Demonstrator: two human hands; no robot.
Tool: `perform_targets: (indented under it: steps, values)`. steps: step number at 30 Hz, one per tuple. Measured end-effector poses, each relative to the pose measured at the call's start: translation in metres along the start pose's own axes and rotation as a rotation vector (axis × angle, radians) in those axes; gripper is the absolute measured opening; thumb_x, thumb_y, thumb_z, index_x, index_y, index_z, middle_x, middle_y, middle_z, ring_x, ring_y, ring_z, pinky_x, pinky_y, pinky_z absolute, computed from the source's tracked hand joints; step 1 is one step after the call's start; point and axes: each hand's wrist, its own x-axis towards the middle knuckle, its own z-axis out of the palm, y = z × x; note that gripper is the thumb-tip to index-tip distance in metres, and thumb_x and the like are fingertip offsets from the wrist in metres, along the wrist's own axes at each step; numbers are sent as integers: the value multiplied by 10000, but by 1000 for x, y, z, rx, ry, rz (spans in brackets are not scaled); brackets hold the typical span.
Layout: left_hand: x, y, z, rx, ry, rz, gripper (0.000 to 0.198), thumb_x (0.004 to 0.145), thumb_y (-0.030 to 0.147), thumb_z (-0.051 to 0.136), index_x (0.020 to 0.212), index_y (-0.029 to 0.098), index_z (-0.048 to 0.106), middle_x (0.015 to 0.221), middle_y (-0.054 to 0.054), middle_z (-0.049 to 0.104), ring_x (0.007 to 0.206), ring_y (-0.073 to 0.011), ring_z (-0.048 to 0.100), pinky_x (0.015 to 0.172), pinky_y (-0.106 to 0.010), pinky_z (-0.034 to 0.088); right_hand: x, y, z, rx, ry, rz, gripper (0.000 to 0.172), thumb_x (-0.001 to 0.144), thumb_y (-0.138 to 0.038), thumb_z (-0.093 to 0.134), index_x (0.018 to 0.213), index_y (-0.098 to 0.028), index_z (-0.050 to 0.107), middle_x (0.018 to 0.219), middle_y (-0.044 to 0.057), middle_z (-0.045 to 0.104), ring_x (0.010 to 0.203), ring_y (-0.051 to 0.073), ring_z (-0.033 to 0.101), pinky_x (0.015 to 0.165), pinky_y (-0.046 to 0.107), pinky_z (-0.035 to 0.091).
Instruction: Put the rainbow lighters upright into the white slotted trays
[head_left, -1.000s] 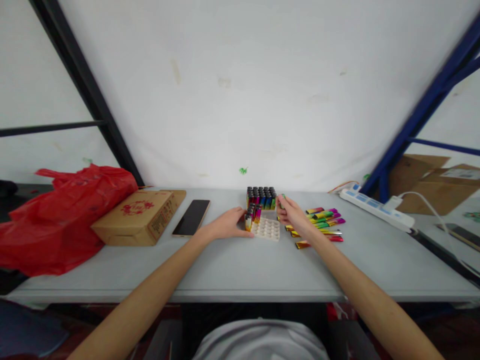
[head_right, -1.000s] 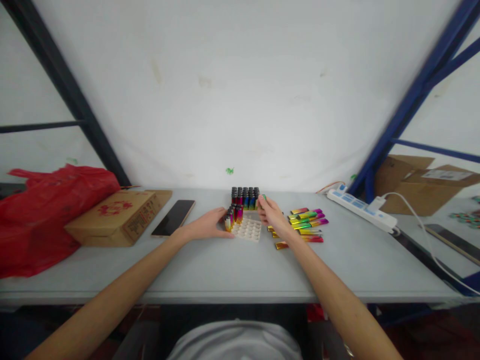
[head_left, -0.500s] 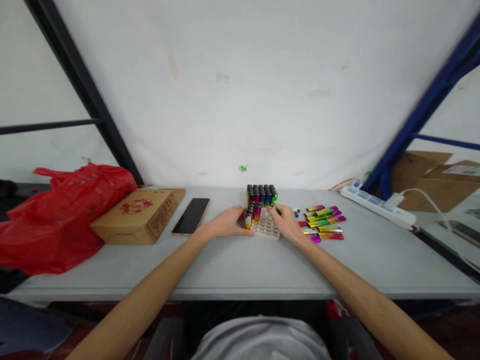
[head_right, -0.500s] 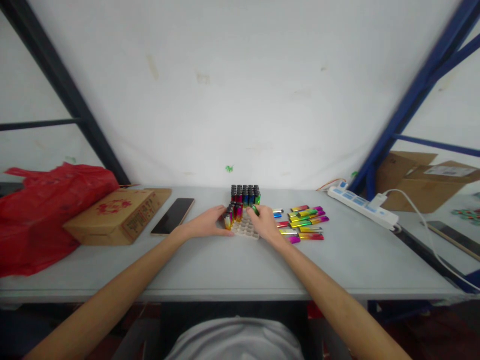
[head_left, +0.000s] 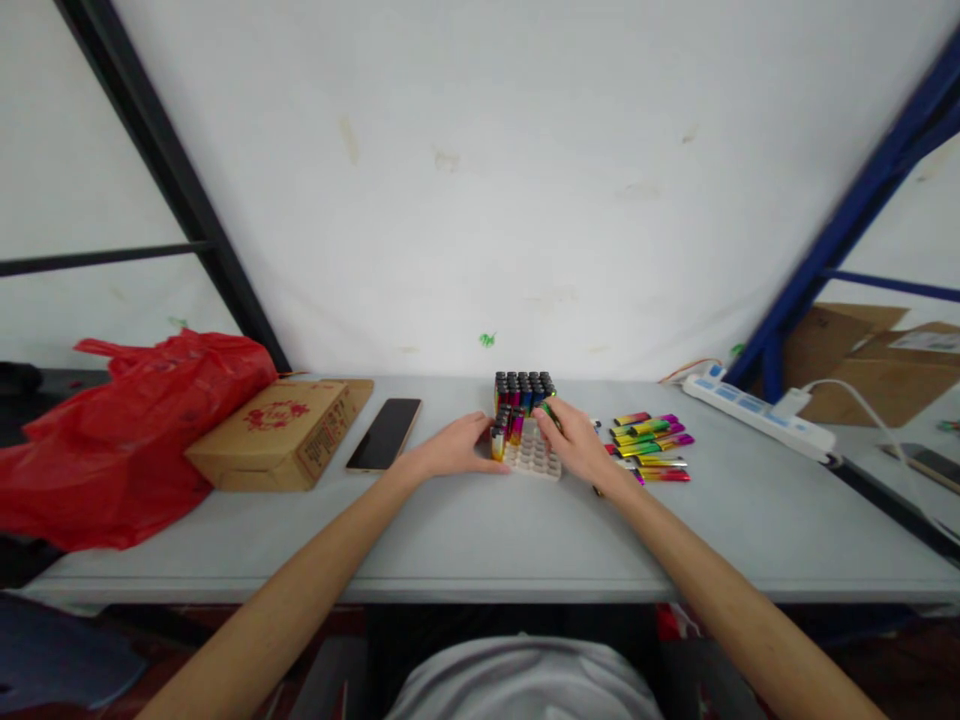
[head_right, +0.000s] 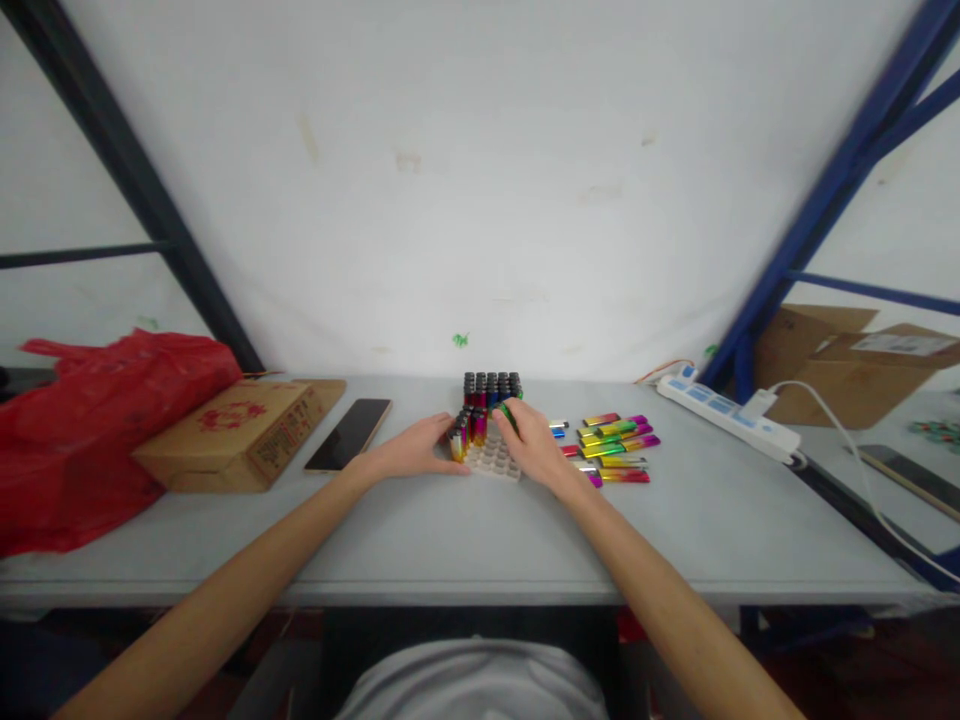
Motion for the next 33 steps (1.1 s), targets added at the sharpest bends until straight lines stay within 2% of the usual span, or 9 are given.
perform_targets:
  steps: [2, 4, 9, 13, 18, 23, 26, 29, 33]
  values:
    - [0, 1, -1, 2, -3, -6, 687, 707, 710, 754, 1115, 166, 650, 1038, -98, 665, 932, -288, 622, 848, -378, 500, 1, 2, -2, -80, -19, -100, 389, 1055, -476, 379, 789, -221, 502, 816, 41, 579, 782, 187, 544, 722, 295, 397]
    - [0, 2, -1, 4, -10, -6, 690, 716, 706, 751, 1132, 166, 645, 1058, -100, 666, 956, -292, 624, 863, -376, 499, 1, 4, -1, -127, -61, -141, 412, 1045, -493, 415, 750, -219, 502, 776, 33, 569, 735, 178, 528, 695, 290, 382]
    - [0, 3, -3, 16, -30, -3, 701, 733, 721, 726, 1130, 150, 640, 1047, -105, 663, 946, -292, 632, 852, -371, 500, -2, 5, 4, -84, -123, -26, 451, 1034, -510, 456, 690, -218, 460, 593, -27, 536, 549, 132, 455, 590, 270, 301]
    - [0, 4, -3, 17, -31, -7, 691, 729, 725, 725, 1105, 151, 643, 1041, -107, 661, 958, -300, 634, 859, -377, 500, -3, 4, 7, -86, -156, -33, 391, 1038, -487, 469, 769, -210, 531, 669, 2, 629, 601, 149, 537, 609, 265, 323]
    - [0, 3, -1, -1, -15, -8, 668, 713, 711, 744, 1087, 165, 654, 1038, -103, 666, 960, -302, 632, 856, -380, 501, 0, 0, 13, -271, -249, -74, 290, 1045, -424, 486, 928, -192, 615, 813, 74, 698, 708, 191, 619, 644, 275, 363]
    - [0, 0, 0, 8, -9, -12, 655, 711, 713, 745, 1053, 162, 651, 1010, -99, 664, 933, -297, 632, 836, -375, 500, 4, -5, 18, -376, -308, -59, 362, 1052, -434, 469, 867, -182, 651, 843, 105, 716, 734, 197, 634, 648, 277, 365]
    - [1, 2, -2, 9, -20, -12, 640, 719, 706, 742, 1052, 168, 648, 1027, -99, 665, 957, -299, 630, 852, -373, 498, 4, 0, 9, -291, -317, -112, 434, 1064, -469, 417, 827, -189, 649, 786, 66, 693, 702, 174, 607, 661, 272, 362]
    - [1, 4, -4, 9, -38, -19, 643, 731, 699, 736, 1078, 166, 641, 1060, -106, 663, 977, -302, 629, 870, -374, 496, 4, 18, -13, -272, -253, -77, 485, 1078, -472, 345, 818, -192, 643, 733, 44, 663, 674, 168, 579, 672, 277, 369]
    - [0, 6, -5, 11, -41, -36, 674, 716, 714, 739, 1093, 165, 632, 1077, -112, 659, 977, -305, 628, 872, -380, 500, 4, 62, -48, -288, -166, 6, 362, 1033, -427, 440, 932, -174, 678, 812, 64, 693, 725, 186, 601, 705, 291, 420]
